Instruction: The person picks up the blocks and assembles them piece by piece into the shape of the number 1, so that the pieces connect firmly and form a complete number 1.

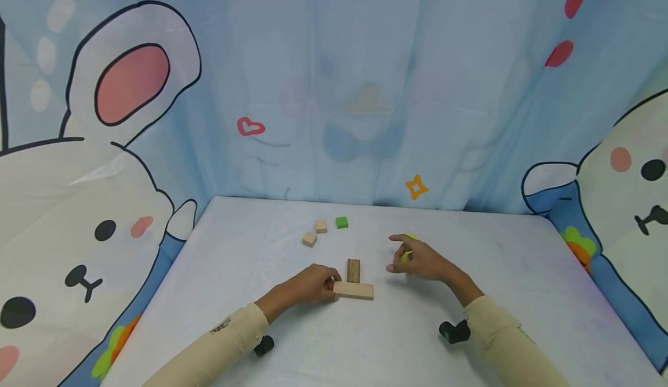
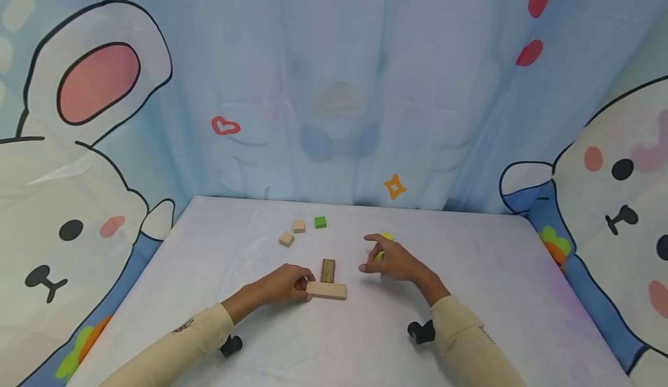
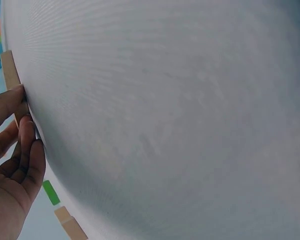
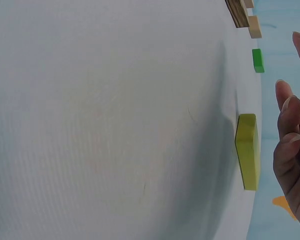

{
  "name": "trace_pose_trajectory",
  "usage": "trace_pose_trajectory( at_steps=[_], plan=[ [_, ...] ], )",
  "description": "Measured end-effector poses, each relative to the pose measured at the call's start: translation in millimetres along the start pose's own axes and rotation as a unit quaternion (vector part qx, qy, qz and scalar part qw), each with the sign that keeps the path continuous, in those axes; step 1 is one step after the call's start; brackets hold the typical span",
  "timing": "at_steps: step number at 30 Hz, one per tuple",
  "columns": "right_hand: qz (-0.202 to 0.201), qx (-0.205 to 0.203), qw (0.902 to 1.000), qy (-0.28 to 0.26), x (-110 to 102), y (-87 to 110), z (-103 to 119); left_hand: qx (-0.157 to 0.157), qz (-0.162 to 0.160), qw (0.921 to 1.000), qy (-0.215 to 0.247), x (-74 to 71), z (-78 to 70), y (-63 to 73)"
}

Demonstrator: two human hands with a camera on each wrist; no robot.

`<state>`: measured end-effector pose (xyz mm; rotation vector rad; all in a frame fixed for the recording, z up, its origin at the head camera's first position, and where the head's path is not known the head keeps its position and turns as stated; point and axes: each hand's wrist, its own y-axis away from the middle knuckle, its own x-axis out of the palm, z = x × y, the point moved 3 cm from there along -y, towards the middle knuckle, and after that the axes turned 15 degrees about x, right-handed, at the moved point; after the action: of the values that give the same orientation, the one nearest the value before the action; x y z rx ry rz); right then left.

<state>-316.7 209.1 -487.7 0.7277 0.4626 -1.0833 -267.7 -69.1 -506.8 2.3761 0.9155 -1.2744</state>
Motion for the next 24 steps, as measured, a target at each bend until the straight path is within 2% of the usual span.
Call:
trace_pose_trajectory(
  at_steps=[8,16,24],
  plan=[
    [-0.002,0.008,0.9999,0.011,-9,4.1,-8,-0.001,0.003,1.0000,0.006,-2.0,-2.7,1.3],
    [-0.020,0.056,0.9976,0.036,-16,2.4,-18,-0.004,0.002,0.9999,0.013,-2.0,-0.5,1.9],
    [-0.014,0.081,0.9966,0.014,-20,1.4,-29,-0.003,0.001,0.9998,0.019,-1.2,-0.3,1.0]
  ],
)
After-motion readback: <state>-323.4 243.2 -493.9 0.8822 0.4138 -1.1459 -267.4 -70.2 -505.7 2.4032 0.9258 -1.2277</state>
